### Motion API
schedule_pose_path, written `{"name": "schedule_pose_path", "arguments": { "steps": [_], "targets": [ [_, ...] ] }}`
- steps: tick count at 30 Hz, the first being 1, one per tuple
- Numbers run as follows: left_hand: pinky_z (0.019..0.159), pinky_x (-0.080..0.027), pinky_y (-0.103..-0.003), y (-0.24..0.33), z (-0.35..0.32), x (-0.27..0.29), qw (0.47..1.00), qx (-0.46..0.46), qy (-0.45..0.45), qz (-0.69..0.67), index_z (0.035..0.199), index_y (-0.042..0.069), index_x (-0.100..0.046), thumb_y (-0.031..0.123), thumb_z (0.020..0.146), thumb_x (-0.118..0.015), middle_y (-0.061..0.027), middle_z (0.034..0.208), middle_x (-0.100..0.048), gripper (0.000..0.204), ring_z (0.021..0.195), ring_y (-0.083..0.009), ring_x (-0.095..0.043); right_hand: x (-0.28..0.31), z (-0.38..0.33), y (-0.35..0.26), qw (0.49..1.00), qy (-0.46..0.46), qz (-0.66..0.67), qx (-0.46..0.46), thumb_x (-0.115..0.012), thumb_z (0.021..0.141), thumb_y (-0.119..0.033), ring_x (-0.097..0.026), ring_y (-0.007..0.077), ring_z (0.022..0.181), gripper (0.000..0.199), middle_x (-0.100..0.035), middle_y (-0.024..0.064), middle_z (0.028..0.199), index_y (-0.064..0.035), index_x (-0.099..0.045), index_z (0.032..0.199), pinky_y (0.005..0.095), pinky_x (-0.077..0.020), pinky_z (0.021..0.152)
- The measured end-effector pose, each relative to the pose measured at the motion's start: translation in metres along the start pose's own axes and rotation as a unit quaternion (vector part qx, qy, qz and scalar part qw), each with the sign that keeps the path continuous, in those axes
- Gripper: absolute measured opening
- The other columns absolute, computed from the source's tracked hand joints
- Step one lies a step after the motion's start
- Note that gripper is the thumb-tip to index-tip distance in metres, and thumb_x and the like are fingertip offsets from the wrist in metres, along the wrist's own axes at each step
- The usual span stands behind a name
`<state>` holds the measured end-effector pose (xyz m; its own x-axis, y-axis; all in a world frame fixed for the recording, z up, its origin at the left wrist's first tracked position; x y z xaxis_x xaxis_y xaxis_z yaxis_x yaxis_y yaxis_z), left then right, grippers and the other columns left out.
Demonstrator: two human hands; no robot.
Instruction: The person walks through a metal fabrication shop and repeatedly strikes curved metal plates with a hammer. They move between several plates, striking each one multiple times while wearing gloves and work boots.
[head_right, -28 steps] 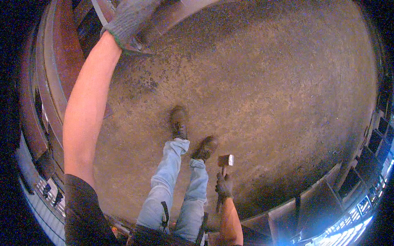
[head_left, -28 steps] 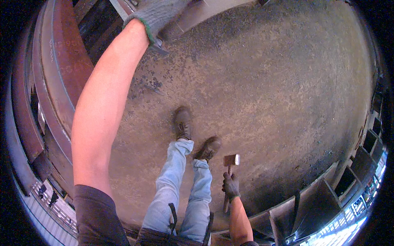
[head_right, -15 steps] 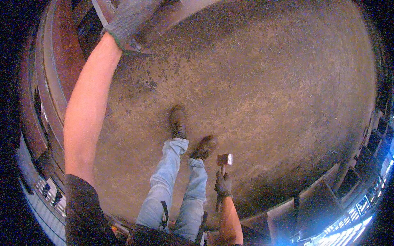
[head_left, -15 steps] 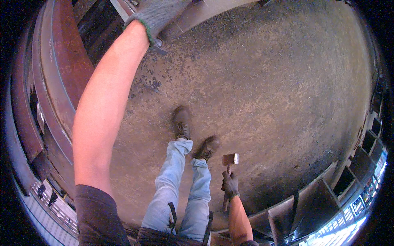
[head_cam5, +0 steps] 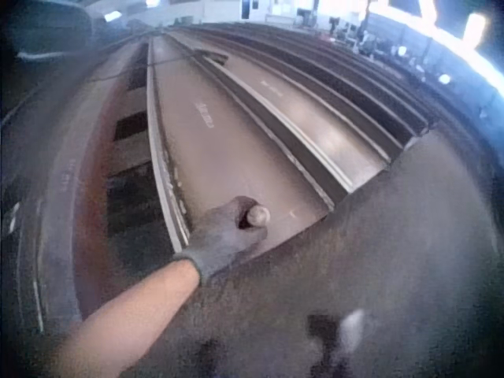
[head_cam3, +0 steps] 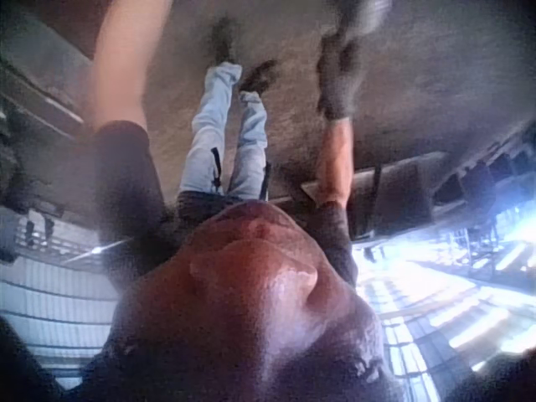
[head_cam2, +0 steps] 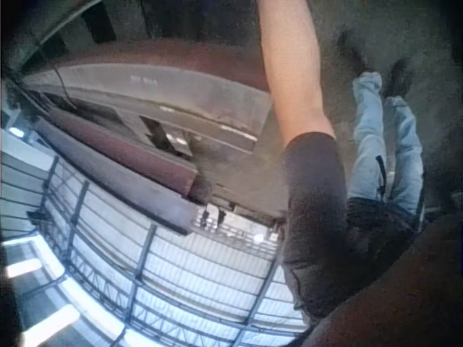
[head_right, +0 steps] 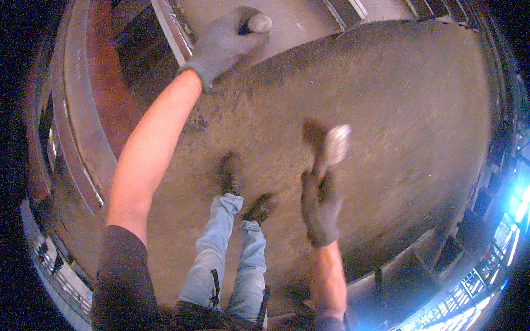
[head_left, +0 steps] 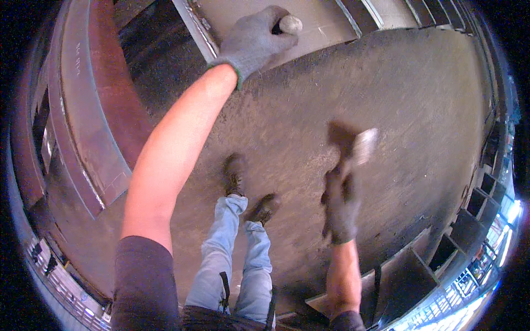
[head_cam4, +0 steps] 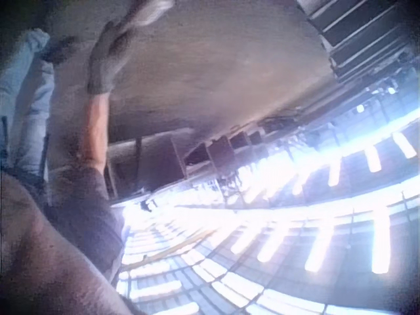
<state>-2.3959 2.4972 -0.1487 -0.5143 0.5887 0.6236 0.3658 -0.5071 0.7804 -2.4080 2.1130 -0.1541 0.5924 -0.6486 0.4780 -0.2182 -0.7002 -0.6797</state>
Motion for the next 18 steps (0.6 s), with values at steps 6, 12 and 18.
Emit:
{"name": "schedule_pose_path", "arguments": {
  "steps": [6,12,18],
  "targets": [
    [0.094,-0.055,-0.041,0.015,-0.004,-0.005,1.0,0.011,-0.018,0.01,0.127,0.014,-0.067,0.045,0.082,-0.076,-0.0145,0.113,-0.075,0.055,0.106,-0.031,-0.072,0.025,0.046,-0.189,0.859,-0.124,0.316,0.383,-0.056,0.103,-0.03,-0.067,0.0315,0.069,0.033,-0.065,0.015,0.094,-0.0066,-0.055,0.126,0.041,-0.0579,0.054],
    [0.096,-0.055,-0.041,0.009,-0.004,-0.01,0.999,0.033,-0.013,0.02,0.129,0.01,-0.065,0.04,0.084,-0.077,-0.0142,0.116,-0.074,0.056,0.107,-0.0319,-0.071,-0.025,0.097,-0.155,0.942,-0.003,-0.231,0.244,-0.067,0.097,-0.033,-0.051,0.0156,0.05,0.026,-0.055,0.0015,0.069,-0.0092,-0.057,0.099,0.0327,-0.0451,0.048],
    [0.092,-0.054,-0.037,-0.013,0.002,0.01,0.988,0.102,0.064,-0.093,0.127,0.003,-0.063,0.038,0.088,-0.074,-0.0147,0.111,-0.071,0.054,0.102,-0.0258,-0.069,-0.005,0.027,-0.023,0.994,-0.061,0.045,-0.074,-0.066,0.098,-0.033,-0.051,0.0111,0.05,0.033,-0.052,0.0015,0.068,-0.0058,-0.056,0.112,0.0314,-0.0439,0.043]
  ]
}}
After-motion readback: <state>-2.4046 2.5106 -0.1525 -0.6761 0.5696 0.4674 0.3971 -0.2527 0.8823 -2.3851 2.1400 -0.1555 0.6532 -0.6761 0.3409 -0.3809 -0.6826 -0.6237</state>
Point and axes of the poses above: each hand's wrist, its own z-axis towards the middle knuckle, its own x-axis out of the back of the hand, y = z × x, the point moved 8 cm from there along z, towards the middle knuckle
